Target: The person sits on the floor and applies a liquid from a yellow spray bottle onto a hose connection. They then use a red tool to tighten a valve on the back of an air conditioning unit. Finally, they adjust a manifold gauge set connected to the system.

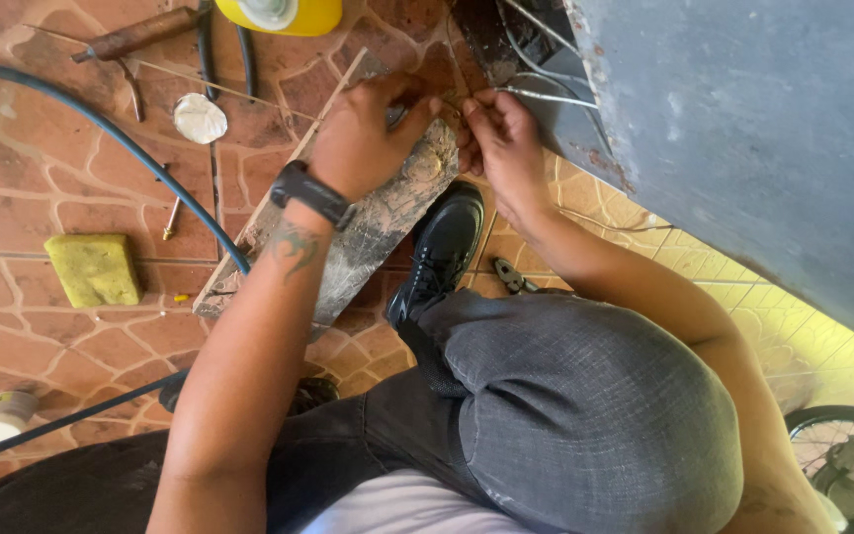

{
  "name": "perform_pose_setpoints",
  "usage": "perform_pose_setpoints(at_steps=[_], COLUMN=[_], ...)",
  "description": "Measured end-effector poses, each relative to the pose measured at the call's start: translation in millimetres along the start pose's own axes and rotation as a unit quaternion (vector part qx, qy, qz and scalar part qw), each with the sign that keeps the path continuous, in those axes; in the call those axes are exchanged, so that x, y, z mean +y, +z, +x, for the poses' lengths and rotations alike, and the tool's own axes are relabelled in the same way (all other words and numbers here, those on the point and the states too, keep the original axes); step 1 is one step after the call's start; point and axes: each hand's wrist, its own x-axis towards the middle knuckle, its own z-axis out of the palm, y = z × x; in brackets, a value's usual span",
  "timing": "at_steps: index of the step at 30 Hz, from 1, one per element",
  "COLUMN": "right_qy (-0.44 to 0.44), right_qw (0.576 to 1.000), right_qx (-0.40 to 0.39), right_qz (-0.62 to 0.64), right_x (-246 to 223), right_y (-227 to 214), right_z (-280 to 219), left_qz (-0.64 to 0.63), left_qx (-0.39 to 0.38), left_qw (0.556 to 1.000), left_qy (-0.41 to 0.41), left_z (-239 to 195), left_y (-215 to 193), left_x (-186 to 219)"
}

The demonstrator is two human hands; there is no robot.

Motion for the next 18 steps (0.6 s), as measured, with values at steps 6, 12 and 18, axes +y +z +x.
perform_pose_setpoints(at_steps=[6,12,18], right_qy=[-0.067,-0.049,-0.016], right_qw=[0.996,0.996,0.998], right_qx=[-0.027,-0.064,-0.061], right_qz=[0.057,0.029,0.028], right_x=[1,-1,0], right_y=[2,1,3], right_z=[2,0,2], left_qz=[0.141,0.26,0.41], left_qx=[-0.081,-0.222,-0.309], left_qw=[0.984,0.931,0.847], left_qy=[-0.07,-0.131,0.14], left_z=[44,86,117], left_y=[26,52,78], left_x=[12,-19,-82])
